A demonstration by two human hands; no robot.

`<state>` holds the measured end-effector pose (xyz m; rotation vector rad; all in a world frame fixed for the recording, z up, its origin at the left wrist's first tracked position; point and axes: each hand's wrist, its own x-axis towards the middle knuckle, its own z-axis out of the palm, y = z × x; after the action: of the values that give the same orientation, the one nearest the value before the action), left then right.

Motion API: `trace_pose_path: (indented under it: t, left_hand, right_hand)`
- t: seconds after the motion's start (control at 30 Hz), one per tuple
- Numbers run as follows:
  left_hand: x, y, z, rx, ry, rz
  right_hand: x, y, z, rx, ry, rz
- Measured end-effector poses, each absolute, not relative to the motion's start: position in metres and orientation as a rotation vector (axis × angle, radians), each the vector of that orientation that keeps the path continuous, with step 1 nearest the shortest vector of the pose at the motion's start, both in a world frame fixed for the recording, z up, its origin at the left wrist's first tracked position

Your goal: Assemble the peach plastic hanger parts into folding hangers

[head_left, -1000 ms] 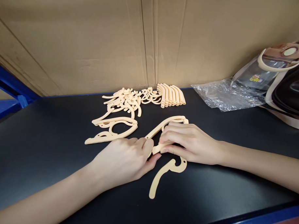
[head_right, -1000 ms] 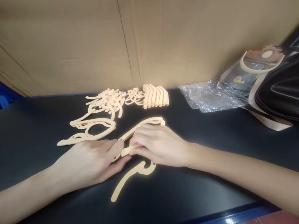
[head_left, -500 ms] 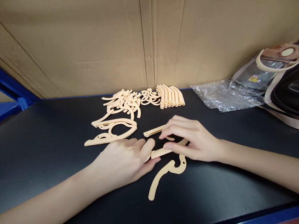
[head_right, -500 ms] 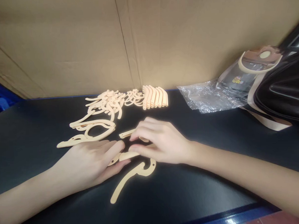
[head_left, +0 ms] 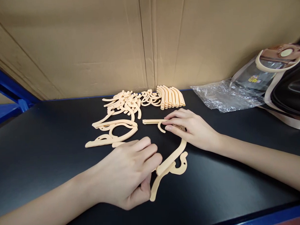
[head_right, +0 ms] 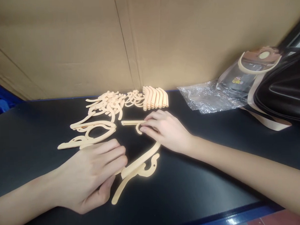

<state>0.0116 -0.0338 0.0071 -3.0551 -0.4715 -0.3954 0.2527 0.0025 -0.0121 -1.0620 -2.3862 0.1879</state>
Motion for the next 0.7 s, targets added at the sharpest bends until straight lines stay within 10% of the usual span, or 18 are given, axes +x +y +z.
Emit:
trace_pose_path:
  t: [0.7]
  left_hand:
    - [0.007, -0.03, -0.001, -2.969, -0.596, -0.555]
  right_hand:
    - [0.253, 0.005, -0.016, -1.168, -2.231, 0.292]
